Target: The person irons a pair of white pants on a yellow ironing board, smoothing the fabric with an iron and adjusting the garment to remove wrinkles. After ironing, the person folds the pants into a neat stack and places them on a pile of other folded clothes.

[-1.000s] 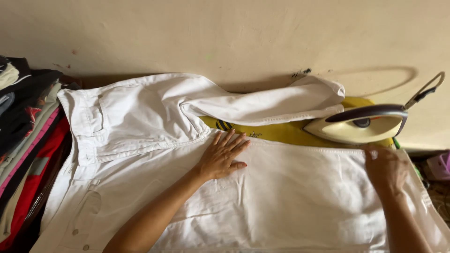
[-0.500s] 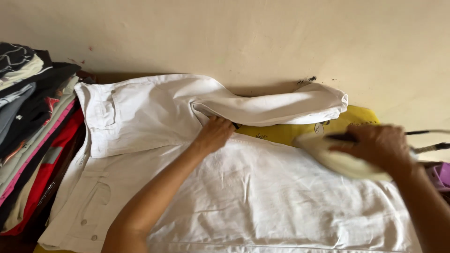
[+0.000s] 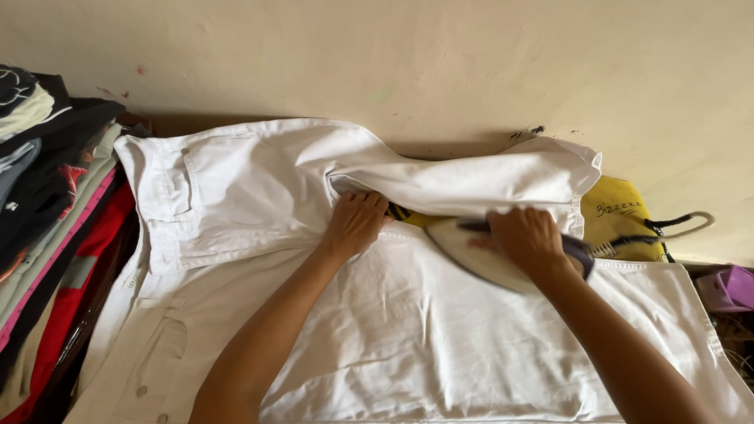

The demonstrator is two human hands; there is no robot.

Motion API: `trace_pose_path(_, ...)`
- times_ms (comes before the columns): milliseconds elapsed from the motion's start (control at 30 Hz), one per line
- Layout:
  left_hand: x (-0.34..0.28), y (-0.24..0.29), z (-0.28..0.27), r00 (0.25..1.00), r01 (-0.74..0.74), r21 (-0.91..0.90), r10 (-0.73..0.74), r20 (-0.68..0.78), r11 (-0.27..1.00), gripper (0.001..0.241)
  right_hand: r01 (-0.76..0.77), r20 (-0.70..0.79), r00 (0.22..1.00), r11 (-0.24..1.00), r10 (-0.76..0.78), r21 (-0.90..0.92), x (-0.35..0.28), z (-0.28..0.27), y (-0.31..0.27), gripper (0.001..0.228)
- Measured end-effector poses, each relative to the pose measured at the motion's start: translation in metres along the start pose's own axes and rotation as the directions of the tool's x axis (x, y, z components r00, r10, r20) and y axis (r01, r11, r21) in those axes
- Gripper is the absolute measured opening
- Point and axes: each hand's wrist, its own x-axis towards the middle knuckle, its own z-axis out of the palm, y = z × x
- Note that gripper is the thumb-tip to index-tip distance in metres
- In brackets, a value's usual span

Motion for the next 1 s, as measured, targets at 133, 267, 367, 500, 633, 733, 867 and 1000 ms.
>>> trace_pose_path(133,0.001,0.002,0.000,0.999,0.036,-0.051,-0.037,-0.014,0.998,0.029,0.012,0.309,0.951,0.998,-0.033,0.069,-0.083,-0.046,0.000,0.058)
trace_pose_path(267,0.000,0.005,-0.008,0.999,0.026,-0.057,-0.028,-0.036,0.998,0.027,-0.102,0.342,0.936,0.994,0.086,0.029,-0.075,-0.080,-0.001,0.051)
trace_pose_path(367,-0.003,0.003,-0.014,0.997,-0.003,-0.041,-0.001,-0.084,0.999,0.026,-0.137,0.256,0.957,0.991,0.134,-0.004,-0.023,-0.055,0.000,0.043)
trace_pose_path(500,0.001,-0.010,-0.021,0.999,-0.005,-0.074,0.002,-0.041,0.997,0.026,-0.131,0.212,0.970,0.990,0.116,0.058,0.003,-0.044,0.000,0.062)
trace_pose_path(633,0.011,-0.046,-0.016,0.990,0.064,-0.156,-0.043,0.138,0.986,0.025,-0.072,0.409,0.912,0.992,0.026,0.099,-0.048,-0.094,-0.046,0.083)
trace_pose_path(733,0.011,-0.048,-0.012,0.986,0.067,-0.249,-0.026,0.163,0.966,0.023,0.078,0.294,0.950,0.990,-0.109,0.114,-0.041,-0.107,-0.079,0.051)
trace_pose_path(867,0.010,-0.050,0.022,0.986,0.132,-0.134,-0.117,0.118,0.982,0.020,-0.013,0.141,0.990,0.984,-0.012,0.176,0.039,-0.090,-0.100,0.058)
trace_pose_path(1000,0.010,-0.054,0.050,0.981,0.177,-0.142,-0.163,0.102,0.974,0.024,-0.012,0.146,0.989,0.977,-0.020,0.215,0.051,-0.086,-0.099,0.060)
